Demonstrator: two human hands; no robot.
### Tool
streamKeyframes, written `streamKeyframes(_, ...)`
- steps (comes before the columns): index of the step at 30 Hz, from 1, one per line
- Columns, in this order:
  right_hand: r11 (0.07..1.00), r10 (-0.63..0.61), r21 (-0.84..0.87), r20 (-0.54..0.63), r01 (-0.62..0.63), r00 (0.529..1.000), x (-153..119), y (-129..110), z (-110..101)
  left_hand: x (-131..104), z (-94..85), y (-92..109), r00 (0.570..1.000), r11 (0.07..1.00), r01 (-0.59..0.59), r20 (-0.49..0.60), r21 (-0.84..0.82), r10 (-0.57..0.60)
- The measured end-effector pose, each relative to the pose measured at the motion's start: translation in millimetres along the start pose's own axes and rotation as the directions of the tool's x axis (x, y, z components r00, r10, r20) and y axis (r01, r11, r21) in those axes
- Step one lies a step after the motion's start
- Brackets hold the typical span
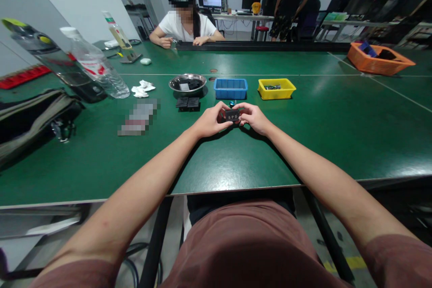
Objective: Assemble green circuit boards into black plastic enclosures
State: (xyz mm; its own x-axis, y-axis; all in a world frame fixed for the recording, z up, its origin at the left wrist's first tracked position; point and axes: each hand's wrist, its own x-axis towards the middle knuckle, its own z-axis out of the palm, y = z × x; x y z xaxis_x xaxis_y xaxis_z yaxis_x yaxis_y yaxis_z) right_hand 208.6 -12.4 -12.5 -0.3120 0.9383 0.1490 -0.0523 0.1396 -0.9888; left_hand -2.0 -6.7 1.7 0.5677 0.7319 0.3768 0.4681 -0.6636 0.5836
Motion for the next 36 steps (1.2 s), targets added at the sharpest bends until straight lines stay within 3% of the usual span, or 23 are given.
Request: streamKeyframes(36, 1.0, 0.003, 0.013, 0.006, -0.004, 1.0, 1.0, 2.5, -2.3, -0.5, -0.8, 1.6, 1.0, 1.0, 0.006, -0.007, 0.021, -0.006)
